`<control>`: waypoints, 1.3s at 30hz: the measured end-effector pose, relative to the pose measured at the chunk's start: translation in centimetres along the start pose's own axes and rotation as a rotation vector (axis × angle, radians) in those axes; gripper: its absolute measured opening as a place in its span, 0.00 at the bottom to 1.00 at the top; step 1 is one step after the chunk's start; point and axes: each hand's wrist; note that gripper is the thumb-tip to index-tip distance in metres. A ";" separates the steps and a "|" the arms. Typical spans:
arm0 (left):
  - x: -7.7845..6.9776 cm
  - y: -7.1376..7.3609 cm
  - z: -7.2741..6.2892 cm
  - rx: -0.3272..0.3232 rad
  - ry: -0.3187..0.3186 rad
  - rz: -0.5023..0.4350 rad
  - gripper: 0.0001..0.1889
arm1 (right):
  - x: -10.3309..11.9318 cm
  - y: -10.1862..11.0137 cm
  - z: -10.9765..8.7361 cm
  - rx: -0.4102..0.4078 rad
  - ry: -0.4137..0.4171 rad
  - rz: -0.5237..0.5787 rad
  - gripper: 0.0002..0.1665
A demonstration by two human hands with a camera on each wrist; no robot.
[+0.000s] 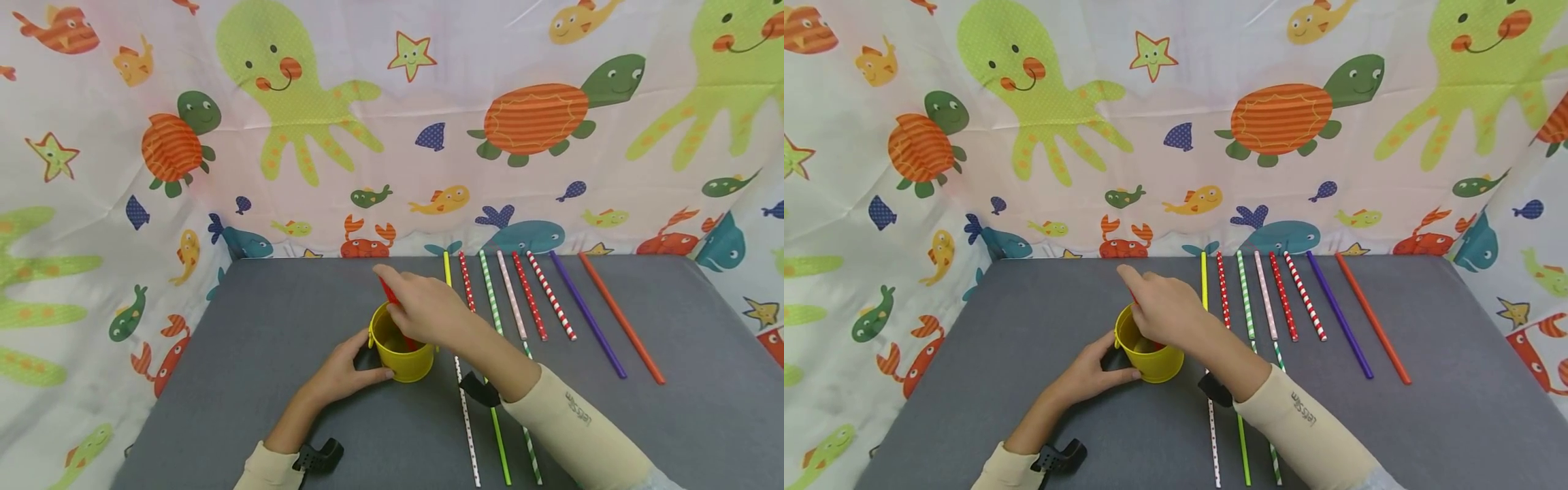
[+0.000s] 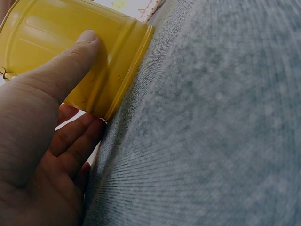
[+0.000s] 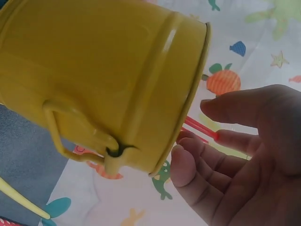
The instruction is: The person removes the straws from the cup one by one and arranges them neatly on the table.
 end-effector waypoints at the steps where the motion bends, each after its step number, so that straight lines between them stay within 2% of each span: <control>1: 0.6 -0.1 0.0 -0.001 0.002 0.001 0.42 | 0.0 0.0 -0.1 -0.008 -0.003 0.008 0.36; 3: 1.6 -0.3 0.1 -0.002 0.000 0.001 0.42 | 0.0 0.1 -0.3 -0.025 -0.006 0.027 0.35; 5: 2.0 -0.3 0.2 0.003 -0.004 -0.002 0.42 | -0.1 0.0 -0.5 -0.046 -0.003 0.045 0.34; 11: 2.2 -0.2 0.2 0.018 -0.005 0.009 0.41 | -0.5 -0.1 -0.9 -0.169 0.054 0.121 0.26; 14: 2.1 -0.1 0.1 0.024 0.001 0.019 0.41 | -0.7 -0.2 -1.2 -0.192 0.061 0.189 0.26; 19: 2.0 -0.1 0.2 0.025 0.006 0.020 0.42 | -0.8 0.0 -1.9 -0.137 0.028 0.313 0.27; 21: 2.0 -0.1 0.2 0.023 0.007 0.018 0.42 | -0.8 0.0 -2.3 -0.104 0.021 0.333 0.23; 26: 2.0 -0.1 0.1 0.016 0.016 0.010 0.42 | -1.1 0.0 -2.8 -0.022 0.033 0.337 0.15; 31: 1.9 -0.1 0.0 0.022 0.027 0.011 0.43 | -1.3 -0.6 -2.6 0.054 0.042 0.339 0.12; 34: 1.9 -0.2 0.1 0.028 0.025 0.014 0.42 | -1.2 -0.8 -2.6 0.072 0.037 0.338 0.12; 39: 2.0 -0.3 0.2 0.025 0.020 0.010 0.43 | -1.1 -1.0 -2.8 0.028 0.054 0.332 0.12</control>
Point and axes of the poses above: each hand's wrist, its own z-axis towards the middle knuckle, its own y-axis out of the back of the hand, x = y × z, and after that the axes turned 3 degrees about x, right-handed
